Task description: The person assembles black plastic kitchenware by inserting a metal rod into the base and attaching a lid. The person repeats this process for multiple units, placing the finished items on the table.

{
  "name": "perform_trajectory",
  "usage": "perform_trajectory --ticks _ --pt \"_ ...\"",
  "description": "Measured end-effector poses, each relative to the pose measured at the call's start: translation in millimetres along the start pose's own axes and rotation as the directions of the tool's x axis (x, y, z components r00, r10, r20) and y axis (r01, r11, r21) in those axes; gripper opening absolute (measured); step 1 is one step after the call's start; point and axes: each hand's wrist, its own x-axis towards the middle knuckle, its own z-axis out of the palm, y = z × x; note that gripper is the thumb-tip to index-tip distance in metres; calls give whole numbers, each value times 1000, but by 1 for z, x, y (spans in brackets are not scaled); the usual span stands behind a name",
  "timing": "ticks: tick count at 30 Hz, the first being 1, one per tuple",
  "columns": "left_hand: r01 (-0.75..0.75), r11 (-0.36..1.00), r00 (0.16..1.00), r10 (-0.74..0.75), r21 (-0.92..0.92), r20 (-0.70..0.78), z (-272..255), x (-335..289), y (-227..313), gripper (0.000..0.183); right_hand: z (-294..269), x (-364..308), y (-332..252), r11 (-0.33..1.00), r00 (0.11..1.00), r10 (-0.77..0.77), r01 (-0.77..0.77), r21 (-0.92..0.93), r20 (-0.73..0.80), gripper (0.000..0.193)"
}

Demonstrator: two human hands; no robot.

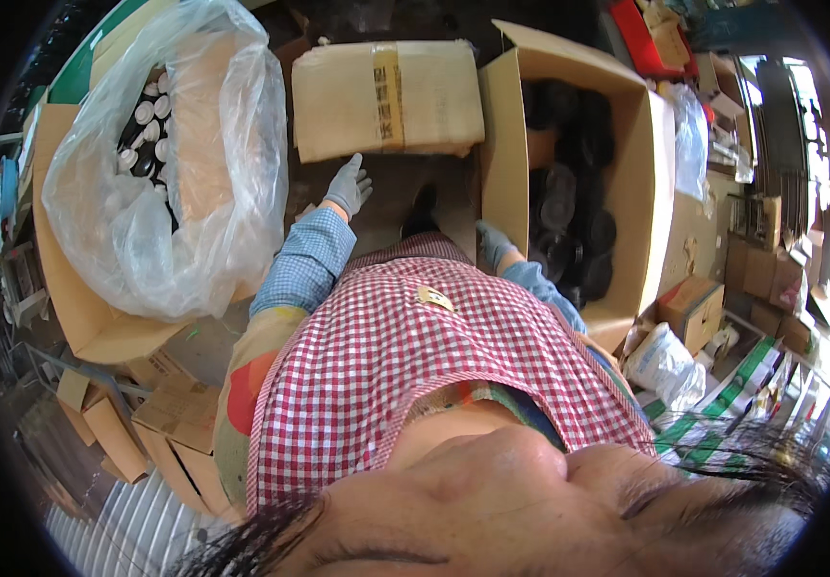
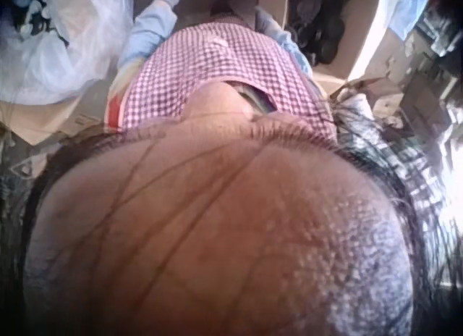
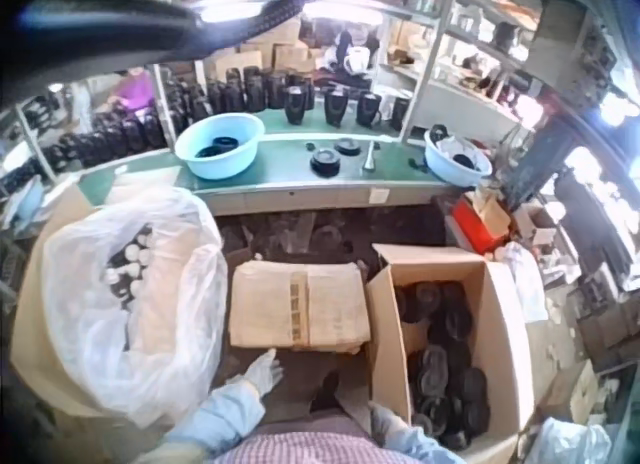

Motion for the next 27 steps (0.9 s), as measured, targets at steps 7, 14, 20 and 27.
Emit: perform_trajectory --ticks 7,14,20,27 --pt "-141 834 987 77 -533 -141 32 84 43 90 52 -178 -175 982 989 -149 146 119 10 69" --pt "-209 823 978 165 -528 -131 41 102 45 80 20 -119 -157 964 975 -223 217 157 19 75" --pt "-282 871 955 214 -402 -206 2 117 92 79 18 -117 -149 952 958 -283 275 133 46 60" --pt "-222 950 926 135 -220 -353 46 63 166 96 -6 -147 -162 442 640 -695 740 -507 327 54"
